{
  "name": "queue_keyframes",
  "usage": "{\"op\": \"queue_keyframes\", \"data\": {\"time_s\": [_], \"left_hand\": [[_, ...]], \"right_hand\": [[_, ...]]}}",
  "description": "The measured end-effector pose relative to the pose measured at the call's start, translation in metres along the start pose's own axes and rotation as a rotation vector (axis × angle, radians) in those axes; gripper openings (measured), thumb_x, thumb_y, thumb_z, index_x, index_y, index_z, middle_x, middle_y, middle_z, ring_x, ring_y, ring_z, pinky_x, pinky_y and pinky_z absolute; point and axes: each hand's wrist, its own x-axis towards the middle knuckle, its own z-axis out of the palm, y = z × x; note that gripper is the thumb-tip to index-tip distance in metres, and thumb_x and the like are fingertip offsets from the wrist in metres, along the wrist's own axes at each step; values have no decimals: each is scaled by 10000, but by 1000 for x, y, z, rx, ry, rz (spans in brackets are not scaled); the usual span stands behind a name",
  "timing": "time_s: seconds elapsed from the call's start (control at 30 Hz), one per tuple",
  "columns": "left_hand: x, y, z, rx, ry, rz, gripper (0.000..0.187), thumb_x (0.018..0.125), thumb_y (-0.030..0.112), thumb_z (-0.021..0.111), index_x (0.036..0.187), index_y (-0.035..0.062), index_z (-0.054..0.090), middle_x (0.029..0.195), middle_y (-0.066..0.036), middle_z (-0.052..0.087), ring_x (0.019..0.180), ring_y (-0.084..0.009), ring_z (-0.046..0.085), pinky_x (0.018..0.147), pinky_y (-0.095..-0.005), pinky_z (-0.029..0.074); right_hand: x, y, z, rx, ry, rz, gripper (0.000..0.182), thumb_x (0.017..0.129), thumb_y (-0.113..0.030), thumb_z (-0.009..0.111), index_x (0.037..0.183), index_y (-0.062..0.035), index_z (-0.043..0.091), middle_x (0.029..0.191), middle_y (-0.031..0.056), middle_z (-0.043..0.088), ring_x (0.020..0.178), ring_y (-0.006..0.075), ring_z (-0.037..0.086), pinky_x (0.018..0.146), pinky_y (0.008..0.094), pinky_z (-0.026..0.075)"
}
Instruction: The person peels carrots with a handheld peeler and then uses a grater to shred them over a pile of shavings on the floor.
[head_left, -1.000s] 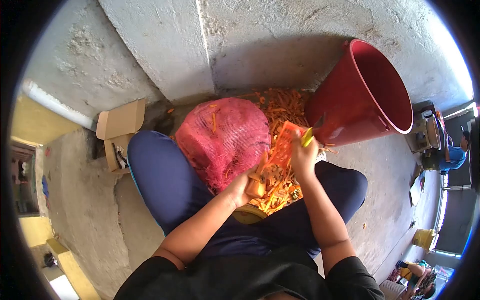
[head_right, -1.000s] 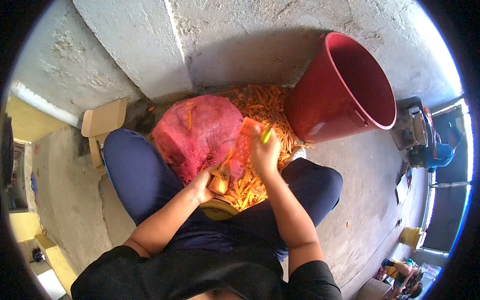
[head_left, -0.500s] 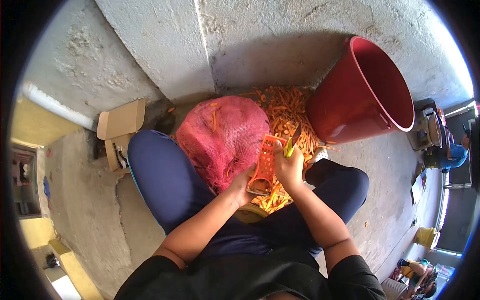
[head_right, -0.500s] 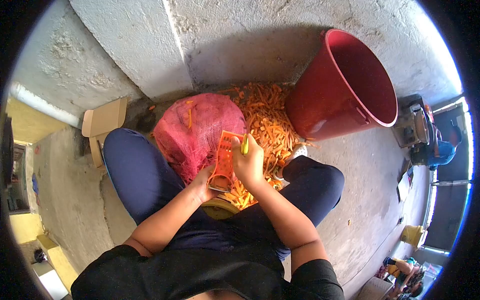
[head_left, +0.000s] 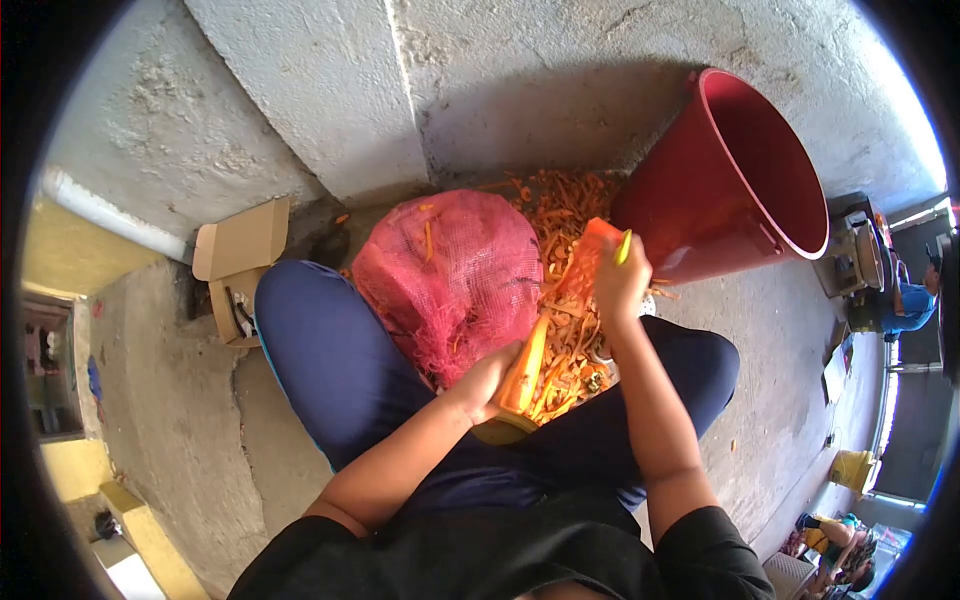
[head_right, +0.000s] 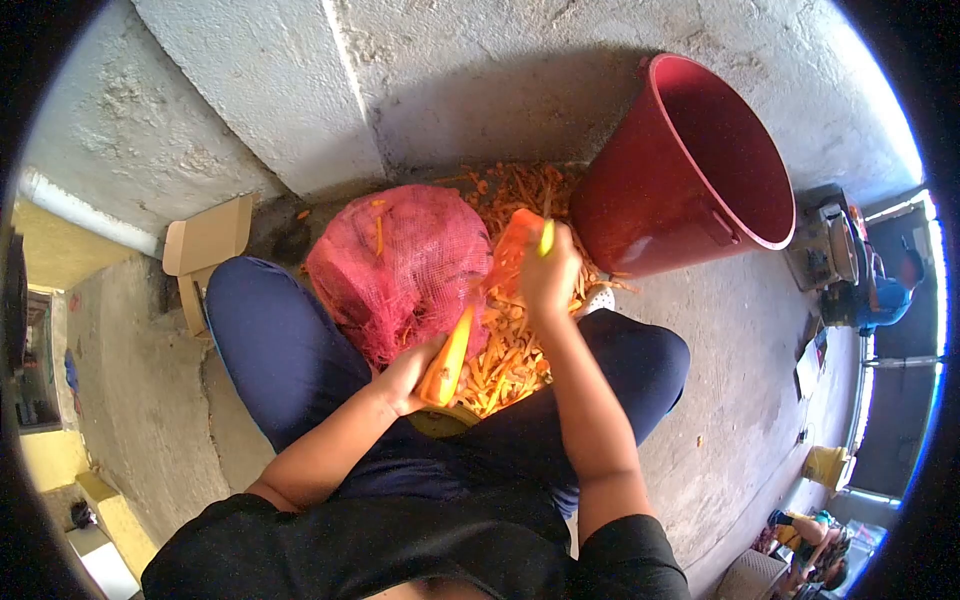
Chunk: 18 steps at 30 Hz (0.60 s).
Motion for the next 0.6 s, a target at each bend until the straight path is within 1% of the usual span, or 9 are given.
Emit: {"op": "queue_keyframes", "data": {"time_s": [0.03, 0.13, 0.17, 0.27, 0.33, 0.4, 0.43, 0.53, 0.6], "left_hand": [[-3, 0, 45, 126, 327, 29, 340, 896, 319, 310, 1025, 50, 472, 823, -76, 560, 701, -177, 558, 660, -315, 470], [3, 1, 8, 6, 226, 73, 337, 895, 317, 316, 1032, 50, 469, 859, -79, 562, 753, -179, 559, 689, -318, 468], [5, 4, 2, -28, 296, 70, 372, 872, 389, 351, 966, 57, 490, 805, -94, 552, 728, -208, 554, 612, -349, 478], [7, 10, 28, -24, 503, 126, 367, 865, 388, 369, 954, 56, 500, 825, -100, 555, 756, -227, 558, 678, -378, 475], [8, 7, 9, -66, 459, 100, 362, 865, 368, 370, 986, 53, 502, 865, -109, 565, 792, -246, 561, 719, -395, 467], [7, 9, 29, -43, 512, 74, 360, 868, 355, 365, 1011, 53, 498, 888, -111, 569, 804, -242, 563, 726, -398, 466], [7, 10, 38, -13, 566, 121, 351, 875, 331, 352, 1038, 51, 488, 928, -110, 568, 822, -233, 564, 742, -394, 462], [9, 8, 27, -60, 478, 224, 332, 885, 301, 336, 1054, 52, 477, 956, -100, 561, 839, -219, 559, 759, -380, 458], [10, 9, 21, -40, 461, 229, 329, 891, 291, 325, 1081, 58, 458, 984, -98, 550, 855, -217, 554, 771, -374, 454]], "right_hand": [[18, 18, -1, -23, 83, -23, 225, 818, -195, 528, 744, 8, 463, 588, 162, 523, 513, 262, 515, 489, 347, 401], [36, 26, -9, 53, 167, 93, 211, 827, -190, 520, 755, 4, 478, 588, 128, 504, 492, 192, 443, 485, 311, 385], [29, 16, -8, 156, 163, 67, 205, 833, -185, 511, 763, 6, 485, 564, 91, 482, 486, 158, 402, 481, 295, 372], [-10, -1, -1, 242, -40, 12, 195, 836, -187, 504, 796, 2, 522, 573, 58, 499, 500, 124, 440, 481, 283, 379], [-35, -21, 0, 337, -243, 118, 173, 834, -173, 504, 825, -3, 536, 574, 48, 502, 506, 110, 455, 476, 275, 381], [-50, -33, 0, 289, -368, 28, 156, 830, -153, 509, 785, -4, 517, 556, 39, 492, 504, 92, 449, 463, 270, 374], [-56, -35, 4, 414, -371, 77, 173, 826, -142, 516, 726, -5, 483, 527, 52, 477, 487, 92, 442, 448, 273, 366], [-61, -34, 6, 333, -348, -61, 208, 823, -145, 517, 697, 4, 446, 510, 127, 456, 430, 183, 434, 435, 304, 356], [-61, -36, 4, 246, -360, -46, 211, 822, -149, 515, 694, 4, 445, 524, 154, 467, 441, 242, 457, 442, 322, 365]]}}
